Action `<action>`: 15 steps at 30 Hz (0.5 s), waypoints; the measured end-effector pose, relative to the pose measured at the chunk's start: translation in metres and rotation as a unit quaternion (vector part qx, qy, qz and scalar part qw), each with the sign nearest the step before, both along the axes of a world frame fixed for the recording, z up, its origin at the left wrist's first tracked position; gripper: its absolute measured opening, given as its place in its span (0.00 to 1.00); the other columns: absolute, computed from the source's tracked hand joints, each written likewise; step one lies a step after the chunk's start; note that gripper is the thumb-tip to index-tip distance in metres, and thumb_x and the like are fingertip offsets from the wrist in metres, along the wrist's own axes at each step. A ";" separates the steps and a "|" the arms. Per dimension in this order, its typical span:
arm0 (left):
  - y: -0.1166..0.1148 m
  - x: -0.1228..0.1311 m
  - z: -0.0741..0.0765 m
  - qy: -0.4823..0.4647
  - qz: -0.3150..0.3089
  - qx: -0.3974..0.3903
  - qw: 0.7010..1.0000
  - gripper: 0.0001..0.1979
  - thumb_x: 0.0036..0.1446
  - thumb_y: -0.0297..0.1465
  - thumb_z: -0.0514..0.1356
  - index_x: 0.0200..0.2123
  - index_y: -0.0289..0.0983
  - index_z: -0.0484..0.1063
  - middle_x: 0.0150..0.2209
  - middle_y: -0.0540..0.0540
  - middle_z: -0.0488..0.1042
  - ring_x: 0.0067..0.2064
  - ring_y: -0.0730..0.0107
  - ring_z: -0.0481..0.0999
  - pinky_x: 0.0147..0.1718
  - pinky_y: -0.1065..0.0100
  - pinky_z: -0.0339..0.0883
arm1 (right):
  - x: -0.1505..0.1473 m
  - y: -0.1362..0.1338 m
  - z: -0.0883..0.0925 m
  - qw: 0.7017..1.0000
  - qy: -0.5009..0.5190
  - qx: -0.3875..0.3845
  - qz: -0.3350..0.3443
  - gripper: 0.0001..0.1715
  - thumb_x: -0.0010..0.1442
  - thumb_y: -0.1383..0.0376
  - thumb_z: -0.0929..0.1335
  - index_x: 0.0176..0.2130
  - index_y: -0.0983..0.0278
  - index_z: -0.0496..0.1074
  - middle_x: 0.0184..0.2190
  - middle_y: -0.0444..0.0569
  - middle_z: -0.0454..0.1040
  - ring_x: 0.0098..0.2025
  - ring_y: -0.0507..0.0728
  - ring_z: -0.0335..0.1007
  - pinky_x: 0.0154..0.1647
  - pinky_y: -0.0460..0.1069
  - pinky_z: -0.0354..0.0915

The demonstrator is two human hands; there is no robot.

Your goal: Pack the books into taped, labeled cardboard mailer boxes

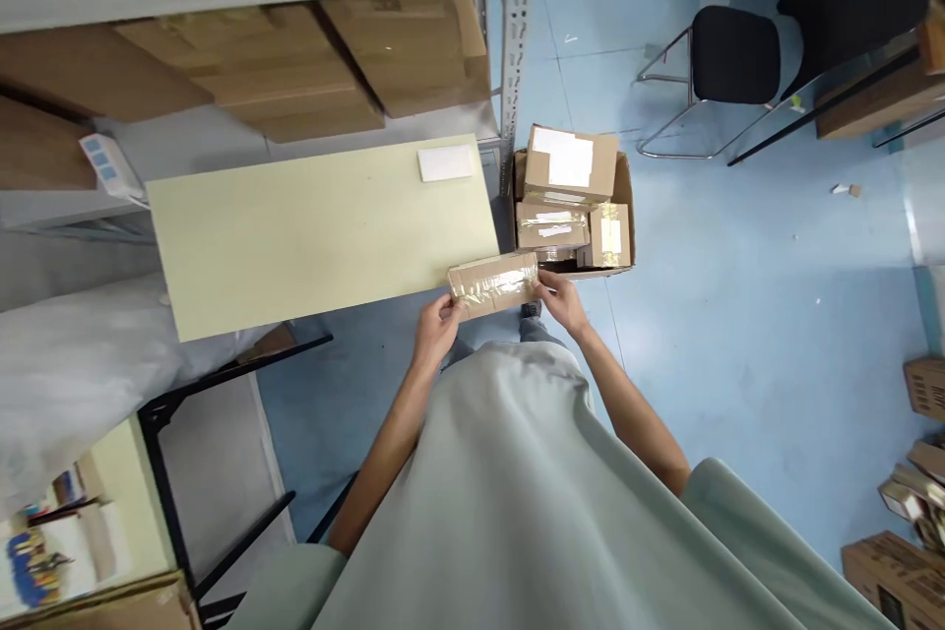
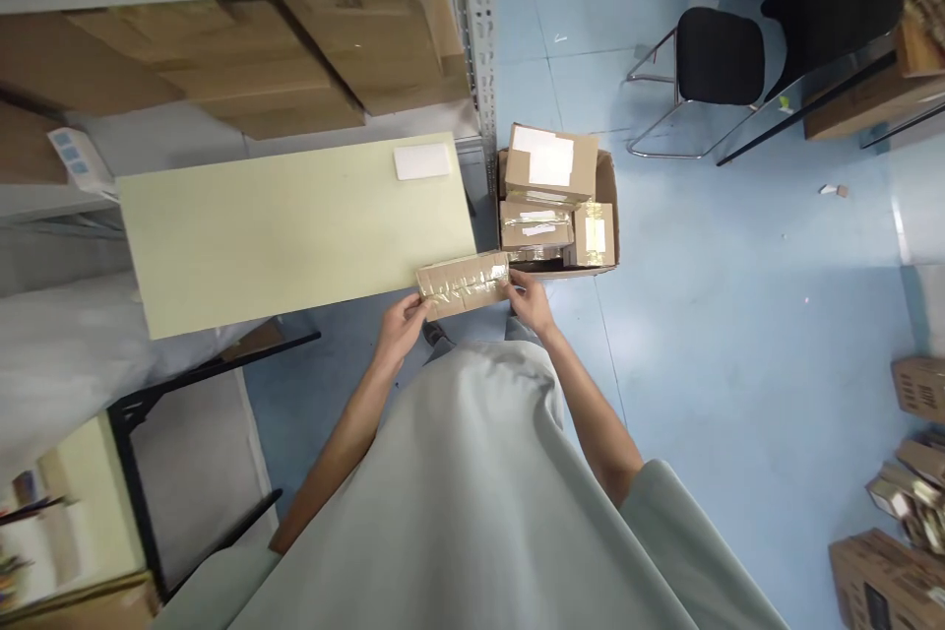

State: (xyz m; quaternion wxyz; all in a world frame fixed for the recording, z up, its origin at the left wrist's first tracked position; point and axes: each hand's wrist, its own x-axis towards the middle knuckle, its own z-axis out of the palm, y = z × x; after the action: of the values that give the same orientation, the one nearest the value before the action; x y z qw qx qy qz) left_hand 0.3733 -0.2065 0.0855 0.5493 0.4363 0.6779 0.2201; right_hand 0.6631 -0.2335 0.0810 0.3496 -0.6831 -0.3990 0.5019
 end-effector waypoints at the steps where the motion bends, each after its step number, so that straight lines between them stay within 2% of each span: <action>1: -0.002 0.025 0.003 -0.011 -0.013 -0.010 1.000 0.20 0.63 0.47 0.71 0.50 0.40 0.84 0.52 0.40 0.87 0.57 0.48 0.86 0.59 0.55 0.78 | 0.025 -0.004 0.000 1.000 -0.001 -0.003 -0.013 0.44 0.65 0.30 0.71 0.57 0.62 0.84 0.59 0.59 0.86 0.64 0.73 0.82 0.66 0.66 0.78; 5: -0.007 0.115 0.006 -0.048 -0.081 -0.062 0.994 0.19 0.63 0.43 0.72 0.52 0.39 0.84 0.59 0.37 0.85 0.58 0.49 0.86 0.59 0.55 0.79 | 0.117 -0.024 -0.005 0.997 -0.009 -0.027 -0.077 0.45 0.62 0.29 0.72 0.55 0.61 0.85 0.60 0.61 0.86 0.65 0.74 0.82 0.67 0.68 0.77; 8: -0.003 0.164 0.001 -0.050 -0.140 -0.100 0.984 0.17 0.62 0.40 0.71 0.51 0.38 0.84 0.60 0.35 0.85 0.57 0.46 0.86 0.59 0.52 0.79 | 0.163 -0.039 -0.014 0.992 -0.013 -0.053 -0.114 0.45 0.60 0.29 0.73 0.53 0.62 0.84 0.59 0.63 0.86 0.64 0.75 0.82 0.67 0.69 0.77; 11: 0.004 0.195 -0.006 -0.059 -0.171 -0.142 0.973 0.16 0.61 0.40 0.71 0.48 0.38 0.84 0.56 0.36 0.87 0.58 0.44 0.87 0.61 0.52 0.78 | 0.189 -0.051 -0.025 0.988 -0.015 -0.078 -0.130 0.46 0.59 0.28 0.73 0.52 0.63 0.84 0.57 0.64 0.87 0.62 0.75 0.84 0.67 0.69 0.76; 15: 0.013 0.219 -0.012 -0.030 -0.160 -0.166 0.972 0.17 0.58 0.42 0.72 0.46 0.39 0.85 0.55 0.38 0.88 0.59 0.43 0.86 0.60 0.53 0.78 | 0.205 -0.060 -0.040 0.985 -0.013 -0.100 -0.139 0.46 0.58 0.27 0.72 0.51 0.63 0.83 0.56 0.65 0.87 0.61 0.74 0.85 0.67 0.68 0.77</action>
State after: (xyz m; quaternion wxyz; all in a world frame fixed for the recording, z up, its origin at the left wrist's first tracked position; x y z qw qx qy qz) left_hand 0.5927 -0.1931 0.0735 0.6622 0.4351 0.6095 0.0260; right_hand 0.8685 -0.2933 0.0414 0.3409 -0.7698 -0.2527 0.4768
